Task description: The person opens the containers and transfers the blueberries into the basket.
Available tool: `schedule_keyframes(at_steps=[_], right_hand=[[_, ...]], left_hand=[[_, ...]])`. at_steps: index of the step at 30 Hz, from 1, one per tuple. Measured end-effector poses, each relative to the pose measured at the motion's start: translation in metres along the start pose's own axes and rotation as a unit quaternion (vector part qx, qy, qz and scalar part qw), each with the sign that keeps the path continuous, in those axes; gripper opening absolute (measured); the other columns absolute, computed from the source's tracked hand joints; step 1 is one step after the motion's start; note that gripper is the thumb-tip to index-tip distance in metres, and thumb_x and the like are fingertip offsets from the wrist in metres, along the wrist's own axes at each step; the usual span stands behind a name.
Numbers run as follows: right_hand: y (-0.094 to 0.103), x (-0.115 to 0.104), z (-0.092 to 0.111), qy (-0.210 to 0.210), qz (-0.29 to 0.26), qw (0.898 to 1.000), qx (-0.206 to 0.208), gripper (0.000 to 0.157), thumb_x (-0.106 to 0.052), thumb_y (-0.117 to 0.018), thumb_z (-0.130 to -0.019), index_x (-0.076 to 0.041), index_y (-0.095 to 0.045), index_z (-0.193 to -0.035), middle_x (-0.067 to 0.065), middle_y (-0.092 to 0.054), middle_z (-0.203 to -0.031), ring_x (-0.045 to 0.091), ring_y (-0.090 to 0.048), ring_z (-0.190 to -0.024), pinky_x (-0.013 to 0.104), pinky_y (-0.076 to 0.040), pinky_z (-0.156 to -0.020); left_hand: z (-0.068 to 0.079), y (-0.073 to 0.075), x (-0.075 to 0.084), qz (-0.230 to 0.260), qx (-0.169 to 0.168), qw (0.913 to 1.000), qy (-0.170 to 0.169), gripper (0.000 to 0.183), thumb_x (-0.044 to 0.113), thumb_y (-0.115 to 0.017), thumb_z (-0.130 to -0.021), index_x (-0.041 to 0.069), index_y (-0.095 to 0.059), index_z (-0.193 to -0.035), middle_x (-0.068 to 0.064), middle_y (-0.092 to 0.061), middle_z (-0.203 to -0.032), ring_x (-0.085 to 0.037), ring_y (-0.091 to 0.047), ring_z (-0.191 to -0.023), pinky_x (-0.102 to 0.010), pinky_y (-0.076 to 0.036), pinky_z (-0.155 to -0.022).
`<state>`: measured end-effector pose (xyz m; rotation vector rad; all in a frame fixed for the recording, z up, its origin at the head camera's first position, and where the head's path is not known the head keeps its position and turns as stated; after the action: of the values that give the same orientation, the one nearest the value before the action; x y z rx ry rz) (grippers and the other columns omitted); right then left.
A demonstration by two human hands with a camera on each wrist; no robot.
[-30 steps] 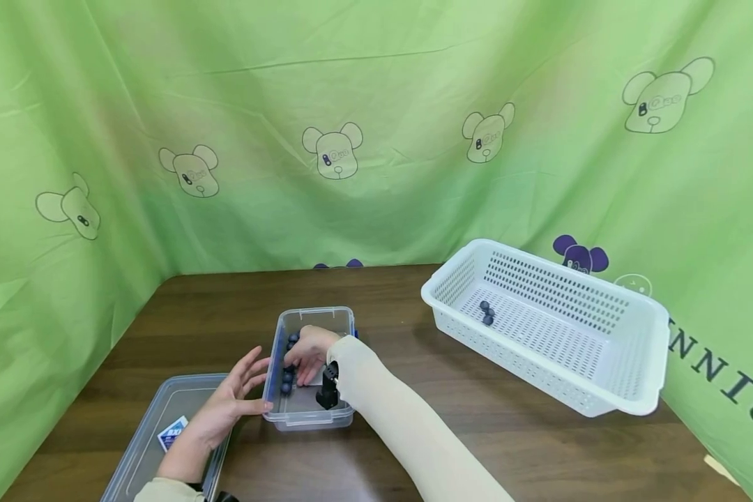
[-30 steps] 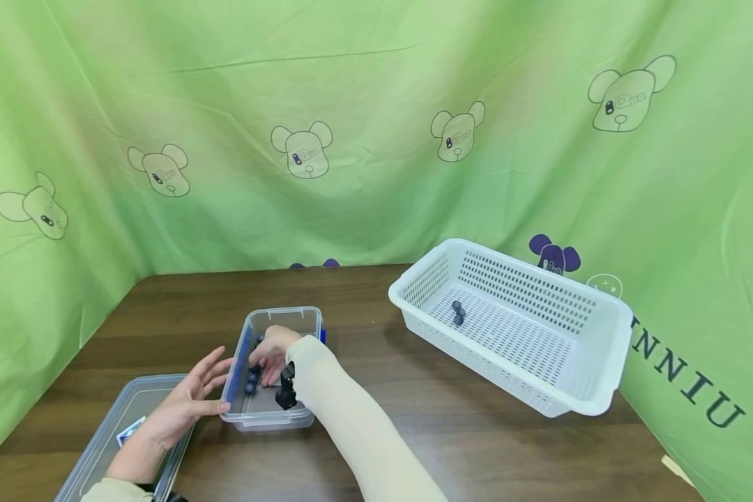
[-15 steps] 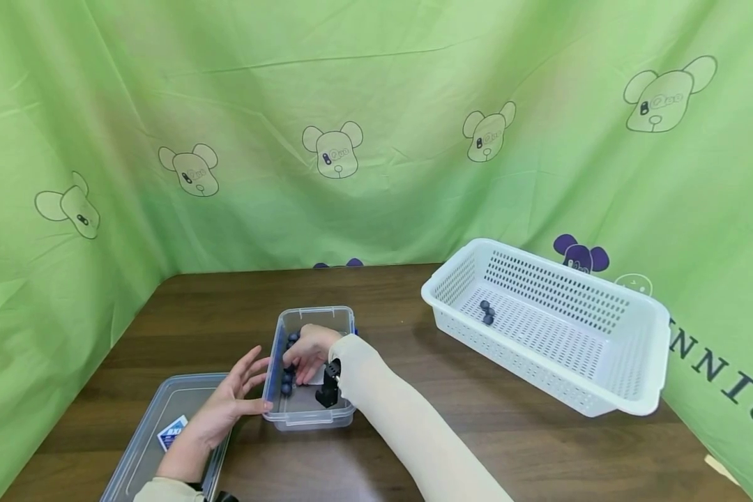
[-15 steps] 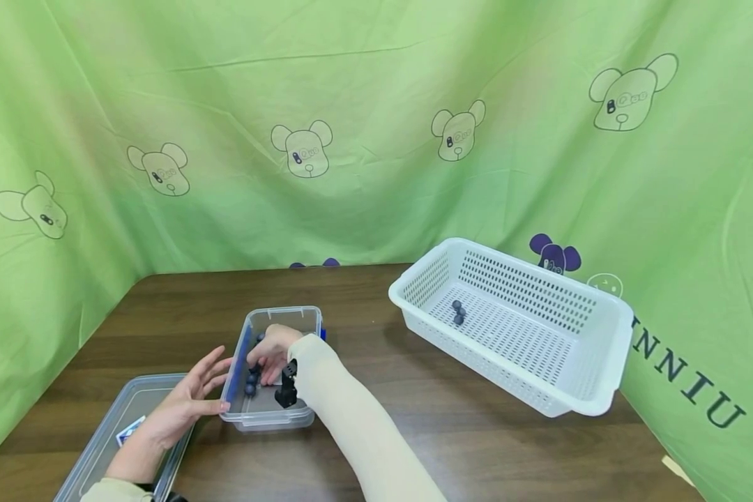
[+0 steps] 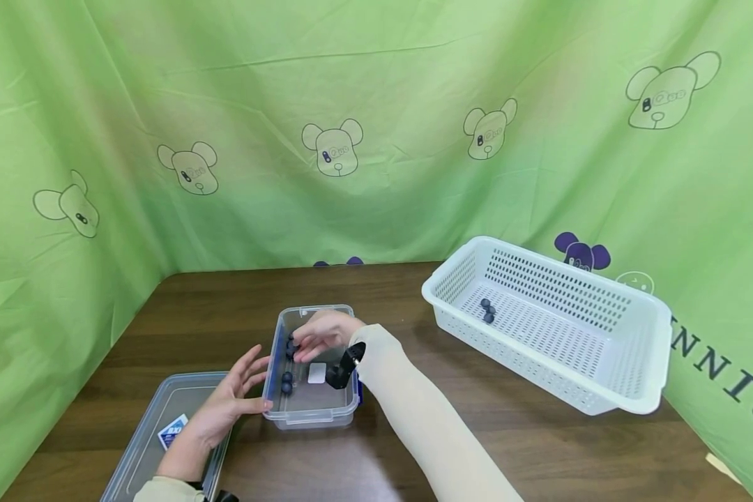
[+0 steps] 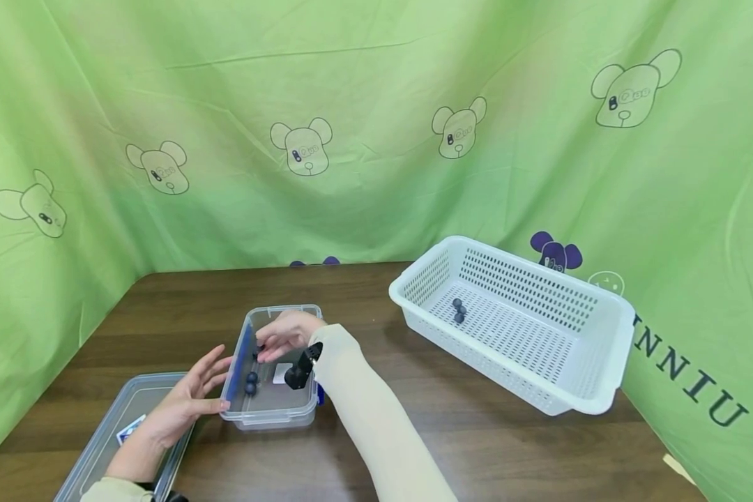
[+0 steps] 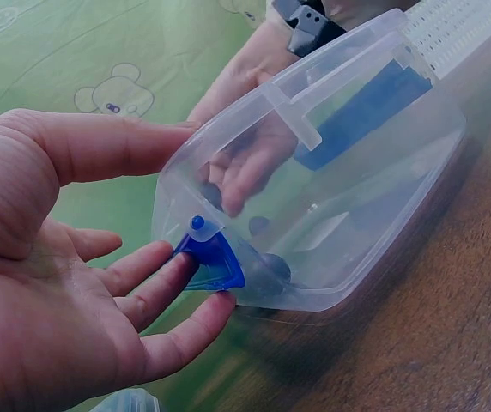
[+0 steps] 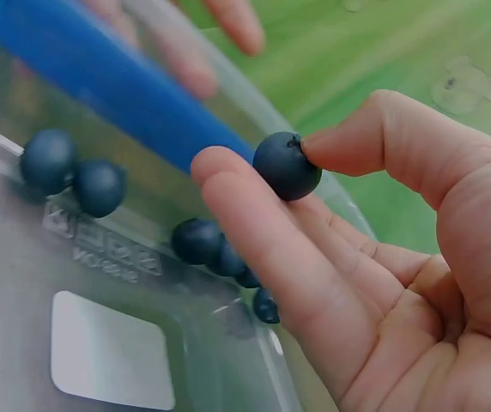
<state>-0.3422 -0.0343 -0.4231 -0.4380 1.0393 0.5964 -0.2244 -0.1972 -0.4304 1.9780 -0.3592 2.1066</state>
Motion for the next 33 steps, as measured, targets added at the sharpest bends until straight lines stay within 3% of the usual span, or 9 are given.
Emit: schedule_keyframes(at_steps=[7, 14, 20, 33], right_hand=[[0.013, -0.009, 0.011, 0.032, -0.035, 0.999, 0.003, 0.02, 0.006, -0.055, -0.091, 0.017, -0.062, -0.106, 0.024, -0.07, -0.092, 0.025, -0.071, -0.075, 0.035, -0.057, -0.076], [0.034, -0.018, 0.022, 0.052, -0.061, 0.997, 0.006, 0.013, 0.004, -0.051, -0.096, 0.009, -0.063, -0.097, 0.02, -0.069, -0.087, 0.023, -0.07, -0.075, 0.032, -0.057, -0.076], [0.058, -0.025, 0.037, 0.081, -0.073, 0.994, 0.019, 0.013, 0.006, -0.052, -0.094, 0.007, -0.065, -0.094, 0.017, -0.07, -0.085, 0.023, -0.071, -0.078, 0.034, -0.056, -0.08], [0.123, -0.05, 0.087, 0.134, -0.134, 0.98, 0.056, 0.028, 0.007, -0.044, -0.097, -0.002, -0.068, -0.085, 0.016, -0.071, -0.084, 0.023, -0.071, -0.079, 0.032, -0.056, -0.079]], left_hand=[[0.001, 0.001, -0.002, -0.002, 0.003, 1.0, 0.0, 0.102, -0.011, -0.066, -0.08, 0.0, 0.0, -0.157, -0.029, -0.018, -0.157, -0.044, -0.023, -0.14, -0.054, -0.03, -0.104], [0.001, 0.002, -0.003, -0.003, 0.007, 1.0, 0.001, 0.103, -0.01, -0.068, -0.08, 0.0, -0.002, -0.157, -0.028, -0.019, -0.157, -0.04, -0.026, -0.138, -0.049, -0.033, -0.103], [0.001, 0.002, -0.004, -0.006, 0.007, 0.9999, 0.003, 0.103, -0.01, -0.068, -0.08, 0.001, -0.002, -0.158, -0.026, -0.019, -0.158, -0.028, -0.034, -0.134, -0.038, -0.037, -0.099], [-0.001, 0.001, -0.002, -0.009, 0.003, 1.0, -0.002, 0.103, -0.01, -0.068, -0.08, 0.0, -0.002, -0.158, -0.027, -0.019, -0.157, -0.033, -0.031, -0.136, -0.038, -0.037, -0.099]])
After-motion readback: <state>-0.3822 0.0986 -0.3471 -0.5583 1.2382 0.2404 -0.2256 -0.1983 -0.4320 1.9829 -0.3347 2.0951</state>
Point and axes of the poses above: each hand's wrist, its own z-axis away from the middle knuckle, its own y-axis out of the back of the hand, x = y × z, the point moved 5 cm from there along -z, towards the middle knuckle
